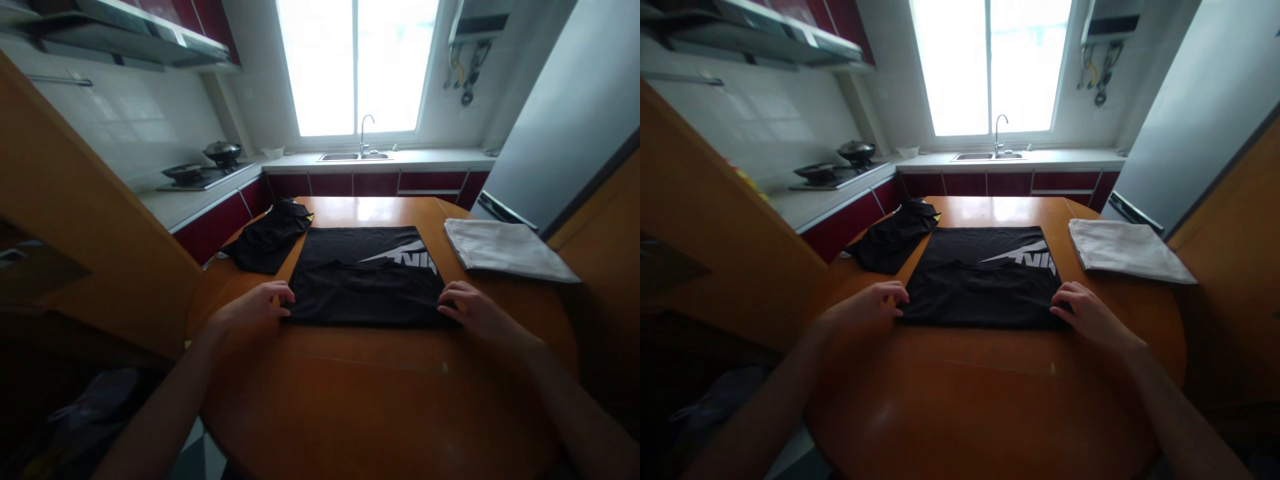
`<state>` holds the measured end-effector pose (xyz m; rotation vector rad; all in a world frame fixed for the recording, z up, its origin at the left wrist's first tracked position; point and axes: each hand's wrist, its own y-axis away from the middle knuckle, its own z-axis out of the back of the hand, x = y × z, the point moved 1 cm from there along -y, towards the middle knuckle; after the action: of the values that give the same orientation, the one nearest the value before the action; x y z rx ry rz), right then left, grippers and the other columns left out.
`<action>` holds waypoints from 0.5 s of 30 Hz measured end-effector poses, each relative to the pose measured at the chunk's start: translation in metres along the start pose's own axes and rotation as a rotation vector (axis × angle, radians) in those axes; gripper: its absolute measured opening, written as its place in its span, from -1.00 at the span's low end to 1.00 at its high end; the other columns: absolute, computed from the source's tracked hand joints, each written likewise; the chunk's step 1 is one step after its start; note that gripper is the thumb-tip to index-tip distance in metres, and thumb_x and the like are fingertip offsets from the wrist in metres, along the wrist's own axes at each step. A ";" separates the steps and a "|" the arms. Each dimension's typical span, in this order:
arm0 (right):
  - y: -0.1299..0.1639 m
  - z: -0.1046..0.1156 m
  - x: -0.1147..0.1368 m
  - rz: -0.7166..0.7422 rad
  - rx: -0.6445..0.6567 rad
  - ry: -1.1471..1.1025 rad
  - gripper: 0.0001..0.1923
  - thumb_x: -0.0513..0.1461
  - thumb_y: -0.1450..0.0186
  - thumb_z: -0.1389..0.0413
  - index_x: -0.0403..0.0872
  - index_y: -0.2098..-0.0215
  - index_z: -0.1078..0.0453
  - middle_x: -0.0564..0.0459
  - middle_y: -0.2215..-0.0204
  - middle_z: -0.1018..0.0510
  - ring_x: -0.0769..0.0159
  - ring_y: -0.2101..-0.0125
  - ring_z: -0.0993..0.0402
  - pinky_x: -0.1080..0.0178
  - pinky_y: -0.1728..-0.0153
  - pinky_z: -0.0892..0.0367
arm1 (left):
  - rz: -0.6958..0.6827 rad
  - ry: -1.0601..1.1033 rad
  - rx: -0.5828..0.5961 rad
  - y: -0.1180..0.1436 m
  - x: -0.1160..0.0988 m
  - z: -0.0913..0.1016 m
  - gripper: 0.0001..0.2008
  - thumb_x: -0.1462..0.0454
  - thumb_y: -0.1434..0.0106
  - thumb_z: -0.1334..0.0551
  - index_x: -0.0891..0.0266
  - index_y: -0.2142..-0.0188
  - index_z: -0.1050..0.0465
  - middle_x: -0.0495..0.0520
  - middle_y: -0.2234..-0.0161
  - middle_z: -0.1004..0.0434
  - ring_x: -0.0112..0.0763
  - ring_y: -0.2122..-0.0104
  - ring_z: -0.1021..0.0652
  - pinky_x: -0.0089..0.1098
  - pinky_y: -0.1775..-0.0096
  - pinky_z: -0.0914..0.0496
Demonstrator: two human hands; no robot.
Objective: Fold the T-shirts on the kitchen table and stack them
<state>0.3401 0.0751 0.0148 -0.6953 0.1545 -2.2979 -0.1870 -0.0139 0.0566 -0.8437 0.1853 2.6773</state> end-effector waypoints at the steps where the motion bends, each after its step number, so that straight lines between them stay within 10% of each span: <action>1: 0.008 0.000 -0.001 0.014 -0.022 -0.014 -0.76 -0.01 -0.33 -0.17 0.02 0.24 -0.55 -0.09 0.17 -0.55 0.11 0.15 -0.51 0.07 0.09 -0.46 | -0.022 -0.015 -0.036 0.008 0.001 -0.001 -0.68 0.04 -0.19 -0.35 0.18 0.17 -0.58 0.08 0.17 -0.53 -0.29 0.23 -0.53 -0.32 0.16 -0.46; 15: 0.049 -0.011 -0.015 0.067 -0.093 0.077 -0.77 -0.09 -0.39 -0.09 0.05 0.08 -0.52 -0.08 0.08 -0.55 0.11 0.07 -0.51 0.06 0.02 -0.46 | -0.205 -0.306 -0.231 0.044 0.013 -0.037 -0.74 0.17 -0.44 -0.13 0.11 -0.01 -0.54 0.13 0.04 -0.54 -0.25 0.03 -0.53 -0.23 -0.05 -0.44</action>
<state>0.3730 0.0486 -0.0160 -0.6394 0.3174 -2.2659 -0.1923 -0.0596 0.0197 -0.4719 -0.2729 2.6196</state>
